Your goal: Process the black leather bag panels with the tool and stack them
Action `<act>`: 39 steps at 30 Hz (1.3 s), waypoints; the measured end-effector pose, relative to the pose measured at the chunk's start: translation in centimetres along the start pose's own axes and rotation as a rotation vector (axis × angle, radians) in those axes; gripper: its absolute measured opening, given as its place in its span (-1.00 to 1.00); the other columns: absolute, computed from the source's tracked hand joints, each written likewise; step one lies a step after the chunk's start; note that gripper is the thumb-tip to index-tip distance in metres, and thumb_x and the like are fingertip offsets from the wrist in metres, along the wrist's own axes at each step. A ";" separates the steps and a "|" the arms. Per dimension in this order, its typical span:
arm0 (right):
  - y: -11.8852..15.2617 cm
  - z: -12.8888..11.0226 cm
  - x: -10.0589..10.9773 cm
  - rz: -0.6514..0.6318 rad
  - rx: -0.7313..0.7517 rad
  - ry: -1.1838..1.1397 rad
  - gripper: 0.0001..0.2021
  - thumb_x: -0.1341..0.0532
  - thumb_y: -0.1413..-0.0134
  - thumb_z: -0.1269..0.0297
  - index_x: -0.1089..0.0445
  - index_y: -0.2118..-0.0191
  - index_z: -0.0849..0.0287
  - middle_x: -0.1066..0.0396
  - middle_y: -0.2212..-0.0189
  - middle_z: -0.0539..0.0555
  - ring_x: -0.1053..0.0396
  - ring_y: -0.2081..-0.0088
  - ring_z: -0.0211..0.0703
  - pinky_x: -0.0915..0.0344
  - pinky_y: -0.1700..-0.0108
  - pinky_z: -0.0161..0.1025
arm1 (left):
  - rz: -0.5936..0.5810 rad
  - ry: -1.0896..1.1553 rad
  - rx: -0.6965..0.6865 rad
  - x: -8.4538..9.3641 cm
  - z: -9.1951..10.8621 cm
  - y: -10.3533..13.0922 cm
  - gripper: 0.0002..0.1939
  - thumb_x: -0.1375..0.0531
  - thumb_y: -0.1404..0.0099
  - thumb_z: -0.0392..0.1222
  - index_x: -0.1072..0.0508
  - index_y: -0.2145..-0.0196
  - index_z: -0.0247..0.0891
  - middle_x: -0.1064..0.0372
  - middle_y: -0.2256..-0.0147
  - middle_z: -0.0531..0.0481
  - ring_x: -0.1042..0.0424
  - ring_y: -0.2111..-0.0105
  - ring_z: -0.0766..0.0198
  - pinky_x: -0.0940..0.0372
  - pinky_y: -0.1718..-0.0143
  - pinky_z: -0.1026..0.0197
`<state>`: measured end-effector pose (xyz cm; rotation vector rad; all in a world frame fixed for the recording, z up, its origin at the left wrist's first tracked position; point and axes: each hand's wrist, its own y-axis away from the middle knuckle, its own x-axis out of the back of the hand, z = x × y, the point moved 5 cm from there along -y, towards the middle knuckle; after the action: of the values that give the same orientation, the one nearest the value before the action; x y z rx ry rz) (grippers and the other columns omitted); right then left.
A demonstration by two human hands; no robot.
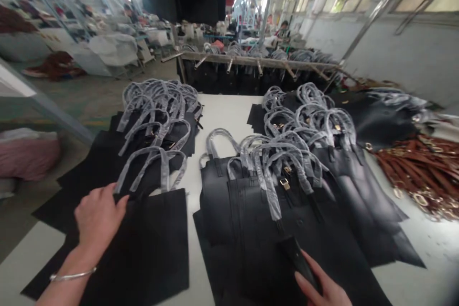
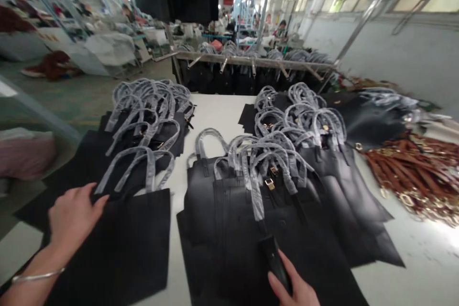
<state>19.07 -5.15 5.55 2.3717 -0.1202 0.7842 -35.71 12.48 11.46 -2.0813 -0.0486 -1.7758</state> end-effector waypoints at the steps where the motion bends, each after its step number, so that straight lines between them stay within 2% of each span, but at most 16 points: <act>1: -0.2 0.1 -0.2 0.001 -0.034 -0.027 -0.32 -0.10 -0.05 -0.08 -0.17 -0.24 0.17 -0.34 0.76 -0.11 -0.43 0.64 -0.12 -0.33 0.59 -0.31 | 0.025 0.101 -0.070 -0.4 2.4 1.3 -0.47 0.18 -0.37 0.09 -0.29 -0.02 -0.33 -0.34 0.10 -0.07 -0.31 0.08 0.09 -0.24 0.07 0.04; 2: -0.5 0.1 -0.3 0.005 -0.062 -0.048 -0.31 -0.08 -0.07 -0.09 -0.13 -0.26 0.19 -0.30 0.78 -0.13 -0.39 0.67 -0.13 -0.30 0.61 -0.32 | 0.013 0.247 -0.181 -1.0 5.7 3.2 -0.55 0.12 -0.38 0.03 -0.31 0.00 -0.32 -0.32 0.06 -0.08 -0.30 0.05 0.11 -0.24 0.02 0.05; 5: -1.3 -0.3 -0.5 0.000 -0.093 -0.087 -0.32 -0.06 -0.10 -0.08 -0.09 -0.26 0.19 -0.25 0.78 -0.15 -0.35 0.69 -0.17 -0.26 0.63 -0.33 | -0.147 0.703 -0.550 -2.0 17.7 10.7 -0.76 0.00 -0.36 -0.17 -0.37 0.09 -0.22 -0.34 0.05 -0.05 -0.33 0.03 0.19 -0.25 -0.04 0.10; 7: -1.6 -0.8 -0.4 -0.007 -0.075 -0.096 -0.35 -0.07 -0.10 -0.06 -0.11 -0.25 0.18 -0.27 0.76 -0.15 -0.36 0.67 -0.18 -0.26 0.63 -0.34 | -0.255 0.884 -0.684 -1.9 24.9 15.3 -0.77 -0.05 -0.33 -0.27 -0.36 0.08 -0.18 -0.34 0.04 -0.03 -0.32 0.02 0.22 -0.27 -0.05 0.14; 8: -1.7 -1.1 -0.2 -0.009 -0.062 -0.096 -0.36 -0.08 -0.10 -0.04 -0.11 -0.24 0.17 -0.28 0.75 -0.14 -0.36 0.66 -0.18 -0.26 0.63 -0.34 | -0.284 0.941 -0.711 -1.6 27.8 16.8 -0.77 -0.07 -0.31 -0.30 -0.35 0.07 -0.19 -0.33 0.05 -0.03 -0.32 0.03 0.23 -0.28 -0.04 0.16; 11: -1.5 -1.6 0.3 0.000 -0.046 -0.096 -0.39 -0.10 -0.11 0.00 -0.12 -0.24 0.15 -0.29 0.74 -0.14 -0.35 0.66 -0.21 -0.27 0.63 -0.35 | -0.293 0.961 -0.809 -0.3 34.6 18.6 -0.74 -0.15 -0.27 -0.27 -0.33 0.07 -0.24 -0.31 0.07 -0.08 -0.31 0.06 0.18 -0.31 0.00 0.14; 14: -1.4 -1.6 0.6 0.018 -0.051 -0.117 -0.40 -0.10 -0.11 0.02 -0.12 -0.23 0.16 -0.29 0.73 -0.14 -0.35 0.66 -0.21 -0.27 0.62 -0.36 | -0.238 0.806 -0.972 0.1 38.8 17.7 -0.73 -0.19 -0.23 -0.22 -0.34 0.11 -0.31 -0.30 0.12 -0.15 -0.31 0.10 0.08 -0.35 0.10 0.06; 17: -1.8 -1.3 0.7 0.033 -0.045 -0.125 -0.39 -0.11 -0.11 0.03 -0.12 -0.23 0.17 -0.28 0.73 -0.14 -0.35 0.65 -0.22 -0.27 0.63 -0.37 | -0.214 0.670 -1.174 -0.9 41.2 16.7 -0.91 -0.13 -0.27 -0.32 -0.38 0.25 -0.34 -0.32 0.25 -0.15 -0.34 0.20 0.09 -0.38 0.26 0.12; 20: -2.7 -0.8 0.6 0.025 -0.043 -0.130 -0.38 -0.13 -0.09 0.04 -0.12 -0.24 0.15 -0.30 0.71 -0.13 -0.36 0.65 -0.22 -0.25 0.64 -0.38 | -0.225 0.658 -1.274 -2.4 42.0 16.0 -0.90 -0.07 -0.29 -0.40 -0.38 0.32 -0.34 -0.33 0.30 -0.13 -0.36 0.25 0.14 -0.38 0.32 0.18; 26: -4.1 -1.4 0.9 -0.024 -0.038 -0.145 -0.41 -0.15 -0.09 0.08 -0.16 -0.23 0.16 -0.31 0.70 -0.12 -0.36 0.65 -0.25 -0.25 0.63 -0.40 | -0.267 0.737 -1.207 -3.6 42.2 14.5 -0.84 0.00 -0.37 -0.39 -0.37 0.22 -0.36 -0.32 0.11 -0.15 -0.41 0.20 0.25 -0.38 0.14 0.21; 30: -5.4 -3.0 0.8 -0.077 -0.053 -0.144 -0.41 -0.14 -0.11 0.11 -0.15 -0.24 0.16 -0.29 0.73 -0.12 -0.33 0.68 -0.27 -0.20 0.67 -0.42 | -0.335 0.819 -1.188 -3.9 42.5 13.8 -0.85 -0.02 -0.38 -0.35 -0.38 0.22 -0.31 -0.36 0.15 -0.05 -0.43 0.19 0.32 -0.37 0.10 0.28; 34: -6.7 -4.4 0.9 -0.100 -0.073 -0.151 -0.38 -0.14 -0.11 0.11 -0.12 -0.26 0.24 -0.32 0.71 -0.09 -0.32 0.68 -0.26 -0.21 0.69 -0.41 | -0.398 0.887 -1.175 -4.3 42.7 13.5 -0.85 -0.03 -0.38 -0.35 -0.40 0.21 -0.32 -0.38 0.16 -0.05 -0.43 0.17 0.30 -0.36 0.08 0.28; 39: -6.8 -3.9 0.9 -0.156 -0.082 -0.175 -0.39 -0.13 -0.12 0.09 -0.12 -0.26 0.19 -0.35 0.69 -0.09 -0.35 0.66 -0.25 -0.24 0.67 -0.40 | -0.481 0.959 -1.143 -4.4 42.6 13.2 -0.83 -0.03 -0.37 -0.34 -0.43 0.24 -0.32 -0.40 0.14 -0.06 -0.43 0.15 0.30 -0.35 0.06 0.28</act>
<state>19.67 2.71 4.80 2.3361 -0.0387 0.4892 7.20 15.08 -1.14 -1.4827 1.0102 -3.4646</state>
